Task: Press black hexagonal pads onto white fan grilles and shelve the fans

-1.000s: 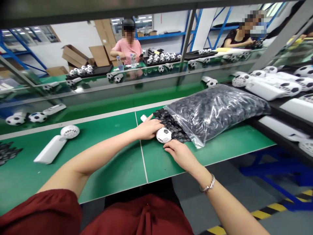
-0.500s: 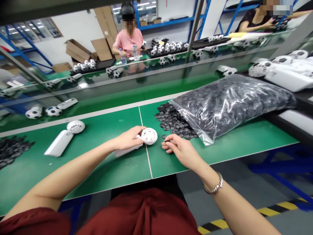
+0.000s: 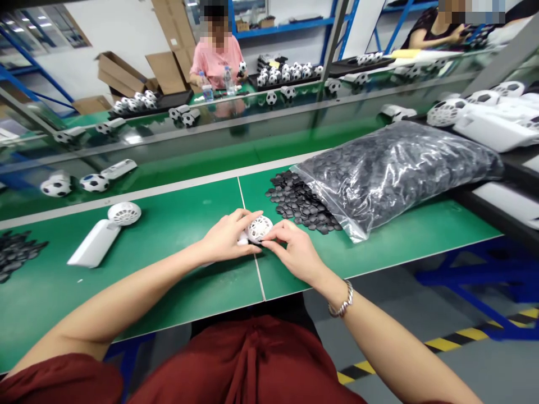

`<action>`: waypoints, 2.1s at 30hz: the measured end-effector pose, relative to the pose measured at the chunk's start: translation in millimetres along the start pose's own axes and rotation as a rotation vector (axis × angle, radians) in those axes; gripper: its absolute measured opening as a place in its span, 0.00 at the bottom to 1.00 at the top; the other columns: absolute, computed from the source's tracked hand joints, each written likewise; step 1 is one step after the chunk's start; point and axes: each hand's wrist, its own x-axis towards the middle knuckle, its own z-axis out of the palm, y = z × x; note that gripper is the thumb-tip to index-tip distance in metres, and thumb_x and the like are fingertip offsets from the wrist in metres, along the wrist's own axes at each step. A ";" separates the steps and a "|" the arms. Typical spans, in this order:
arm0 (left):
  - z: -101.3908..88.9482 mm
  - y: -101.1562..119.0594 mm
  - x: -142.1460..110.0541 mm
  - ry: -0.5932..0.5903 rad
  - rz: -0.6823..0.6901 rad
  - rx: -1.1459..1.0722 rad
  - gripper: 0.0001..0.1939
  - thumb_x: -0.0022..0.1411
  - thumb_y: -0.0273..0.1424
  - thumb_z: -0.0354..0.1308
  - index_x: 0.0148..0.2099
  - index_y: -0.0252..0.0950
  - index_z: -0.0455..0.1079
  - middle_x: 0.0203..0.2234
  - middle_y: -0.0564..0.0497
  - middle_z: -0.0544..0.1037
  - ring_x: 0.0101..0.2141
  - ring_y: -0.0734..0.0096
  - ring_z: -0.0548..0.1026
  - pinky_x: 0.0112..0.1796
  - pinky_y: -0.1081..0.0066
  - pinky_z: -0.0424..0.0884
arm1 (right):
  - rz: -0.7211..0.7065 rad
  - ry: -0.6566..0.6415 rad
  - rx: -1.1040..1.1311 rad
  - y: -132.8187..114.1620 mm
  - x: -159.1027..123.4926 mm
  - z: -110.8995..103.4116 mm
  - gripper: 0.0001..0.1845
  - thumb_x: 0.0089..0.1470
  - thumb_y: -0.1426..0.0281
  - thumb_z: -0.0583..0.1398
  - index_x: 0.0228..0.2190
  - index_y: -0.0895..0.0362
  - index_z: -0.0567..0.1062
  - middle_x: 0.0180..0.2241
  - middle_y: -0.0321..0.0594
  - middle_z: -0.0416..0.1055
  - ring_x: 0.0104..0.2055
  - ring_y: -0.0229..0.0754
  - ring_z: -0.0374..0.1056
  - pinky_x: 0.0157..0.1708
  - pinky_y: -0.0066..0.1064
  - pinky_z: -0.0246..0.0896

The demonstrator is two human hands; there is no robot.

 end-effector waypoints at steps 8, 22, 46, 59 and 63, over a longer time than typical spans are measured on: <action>-2.1 -1.3 4.5 0.008 -0.068 -0.183 0.34 0.51 0.43 0.60 0.59 0.40 0.57 0.43 0.48 0.68 0.42 0.62 0.70 0.42 0.65 0.68 | 0.100 0.063 0.128 12.6 6.2 9.4 0.09 0.47 0.64 0.62 0.25 0.55 0.69 0.34 0.40 0.62 0.38 0.42 0.62 0.35 0.35 0.62; -4.6 -0.8 5.3 -0.025 -0.095 -0.152 0.34 0.52 0.43 0.58 0.60 0.41 0.54 0.47 0.48 0.68 0.45 0.61 0.69 0.44 0.65 0.67 | 0.237 -0.019 0.219 25.6 12.7 -7.6 0.14 0.47 0.61 0.61 0.33 0.55 0.66 0.41 0.43 0.68 0.41 0.44 0.66 0.33 0.34 0.65; -13.0 -20.4 -3.7 -0.024 0.093 -0.017 0.33 0.48 0.18 0.49 0.58 0.40 0.58 0.48 0.46 0.67 0.50 0.58 0.61 0.53 0.51 0.52 | 0.034 -0.166 -0.004 1.4 8.2 -17.5 0.01 0.52 0.71 0.58 0.31 0.55 0.70 0.30 0.36 0.71 0.32 0.38 0.66 0.34 0.30 0.62; -3.8 -2.9 -6.3 0.056 -0.049 -0.095 0.40 0.44 0.50 0.62 0.56 0.37 0.61 0.49 0.42 0.68 0.56 0.45 0.54 0.55 0.43 0.40 | -0.591 -0.244 -0.366 -15.1 20.8 -0.9 0.09 0.59 0.75 0.50 0.38 0.57 0.69 0.32 0.41 0.70 0.36 0.42 0.63 0.36 0.35 0.57; -1.4 -1.5 -7.7 0.075 -0.074 -0.099 0.34 0.48 0.45 0.62 0.55 0.37 0.62 0.48 0.43 0.70 0.57 0.46 0.54 0.56 0.42 0.39 | -0.468 -0.133 -0.213 -9.3 21.3 4.0 0.07 0.57 0.74 0.54 0.38 0.55 0.68 0.37 0.41 0.67 0.39 0.41 0.63 0.39 0.34 0.60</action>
